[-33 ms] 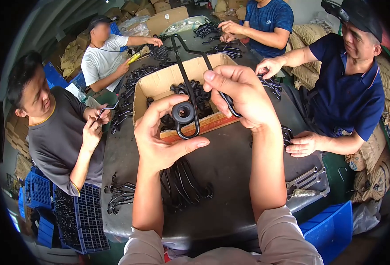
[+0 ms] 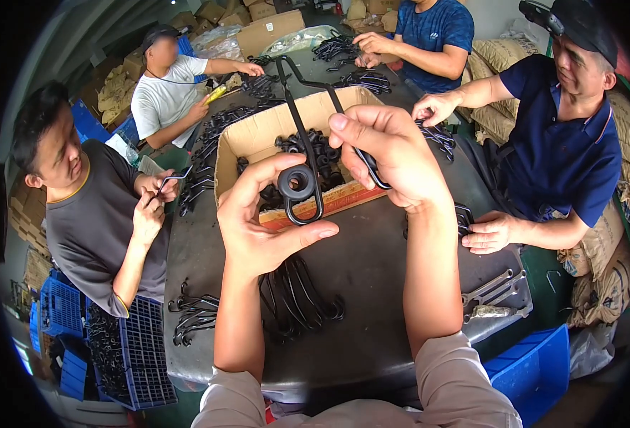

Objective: Assembling black metal hooks by attaching rubber grommets to them.

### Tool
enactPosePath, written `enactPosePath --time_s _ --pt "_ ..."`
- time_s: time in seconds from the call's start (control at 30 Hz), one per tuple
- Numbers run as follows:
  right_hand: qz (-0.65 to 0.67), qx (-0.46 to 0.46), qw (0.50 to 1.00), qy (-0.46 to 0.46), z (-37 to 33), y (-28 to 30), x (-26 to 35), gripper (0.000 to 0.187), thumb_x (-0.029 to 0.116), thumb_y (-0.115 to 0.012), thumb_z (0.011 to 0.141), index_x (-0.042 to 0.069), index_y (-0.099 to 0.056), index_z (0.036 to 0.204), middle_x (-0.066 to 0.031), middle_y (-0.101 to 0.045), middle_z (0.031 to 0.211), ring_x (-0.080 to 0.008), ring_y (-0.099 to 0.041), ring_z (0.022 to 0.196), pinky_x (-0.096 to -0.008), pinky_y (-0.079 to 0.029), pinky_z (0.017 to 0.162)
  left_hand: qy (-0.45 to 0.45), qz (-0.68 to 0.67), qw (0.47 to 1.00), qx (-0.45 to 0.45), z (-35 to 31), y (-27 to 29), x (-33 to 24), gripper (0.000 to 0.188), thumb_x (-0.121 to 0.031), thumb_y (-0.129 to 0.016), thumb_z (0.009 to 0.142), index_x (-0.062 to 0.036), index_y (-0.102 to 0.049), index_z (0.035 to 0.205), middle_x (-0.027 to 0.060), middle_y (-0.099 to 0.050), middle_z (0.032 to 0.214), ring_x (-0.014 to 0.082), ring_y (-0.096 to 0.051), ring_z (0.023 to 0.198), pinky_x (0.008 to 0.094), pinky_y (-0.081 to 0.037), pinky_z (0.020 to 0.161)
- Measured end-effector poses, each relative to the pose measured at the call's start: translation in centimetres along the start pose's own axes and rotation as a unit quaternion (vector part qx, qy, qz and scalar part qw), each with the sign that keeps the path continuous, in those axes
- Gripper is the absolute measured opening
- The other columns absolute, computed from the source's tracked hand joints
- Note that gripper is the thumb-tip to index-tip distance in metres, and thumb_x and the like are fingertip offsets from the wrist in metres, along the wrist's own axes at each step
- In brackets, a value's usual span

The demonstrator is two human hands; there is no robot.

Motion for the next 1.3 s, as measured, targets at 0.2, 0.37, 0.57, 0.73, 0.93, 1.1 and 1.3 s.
enactPosePath --time_s 0.2,0.37,0.57,0.73,0.93,1.1,1.3 --pt "0.015 0.003 1.0 0.003 0.0 0.0 0.2 0.031 0.028 -0.063 0.101 0.001 -0.065 0.084 -0.0026 -0.053 0.053 -0.0078 -0.043 0.041 -0.0231 -0.03 0.041 -0.021 0.009 1.0 0.01 0.4 -0.2 -0.8 0.068 -0.015 -0.096 0.064 -0.0044 -0.064 0.124 0.0056 -0.071 0.103 0.0137 -0.067 0.088 0.0299 -0.056 0.08" --pt "0.0 -0.011 1.0 0.028 0.0 -0.4 0.6 0.039 0.032 -0.05 0.105 -0.002 -0.064 0.09 -0.0052 -0.053 0.053 -0.0085 -0.042 0.04 -0.0223 -0.029 0.04 0.062 -0.03 0.997 0.022 0.0 -0.2 1.3 0.067 -0.011 -0.093 0.068 -0.005 -0.058 0.125 0.0044 -0.068 0.095 0.0133 -0.063 0.081 0.0311 -0.055 0.079" --pt "-0.001 -0.016 1.0 0.019 -0.1 -0.6 0.3 0.042 0.033 -0.047 0.106 -0.002 -0.064 0.092 -0.0058 -0.054 0.054 -0.0084 -0.042 0.04 -0.0226 -0.029 0.041 0.059 0.027 0.997 0.03 -0.2 0.2 1.7 0.064 -0.011 -0.094 0.065 -0.0051 -0.06 0.119 0.0038 -0.07 0.093 0.0129 -0.067 0.083 0.0303 -0.056 0.079" --pt "-0.035 0.018 0.998 0.053 -0.3 -1.0 0.6 0.029 0.022 -0.057 0.103 -0.001 -0.065 0.087 -0.002 -0.056 0.061 -0.0064 -0.045 0.044 -0.0219 -0.03 0.041 -0.024 0.059 0.998 -0.013 -0.4 0.3 0.1 0.055 -0.013 -0.095 0.062 -0.0031 -0.062 0.105 0.0077 -0.073 0.096 0.0137 -0.071 0.084 0.0285 -0.059 0.074" --pt "-0.063 0.04 0.993 0.09 -0.6 -1.0 1.2 0.027 0.02 -0.059 0.102 -0.002 -0.065 0.087 -0.0023 -0.058 0.067 -0.0067 -0.047 0.046 -0.0224 -0.033 0.043 -0.045 0.077 0.996 -0.019 -0.5 0.2 -0.7 0.052 -0.013 -0.095 0.062 -0.0022 -0.063 0.101 0.0091 -0.073 0.097 0.0172 -0.073 0.082 0.0285 -0.059 0.072" --pt "-0.058 0.017 0.994 0.092 -0.7 -0.7 1.6 0.035 0.026 -0.054 0.105 -0.002 -0.065 0.087 -0.0043 -0.057 0.061 -0.0075 -0.046 0.045 -0.0228 -0.032 0.043 0.026 -0.004 0.999 0.022 0.1 0.0 0.3 0.068 -0.014 -0.096 0.062 -0.0029 -0.06 0.119 0.0134 -0.069 0.115 0.0209 -0.07 0.104 0.0344 -0.056 0.089" --pt "-0.058 0.027 0.997 0.042 -0.7 -1.3 0.4 0.05 0.039 -0.047 0.107 -0.004 -0.067 0.091 -0.0069 -0.057 0.056 -0.0093 -0.045 0.042 -0.0231 -0.032 0.043 0.144 -0.205 0.968 0.023 0.0 0.7 2.2 0.058 -0.046 -0.049 0.106 0.004 -0.053 0.136 0.0134 -0.068 0.117 0.0176 -0.06 0.114 0.0338 -0.044 0.102"
Point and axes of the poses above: each hand's wrist, its own z-axis towards the middle knuckle, its own y-axis out of the back of the hand, x = y × z, the point moved 7 cm from there along z, towards the middle knuckle
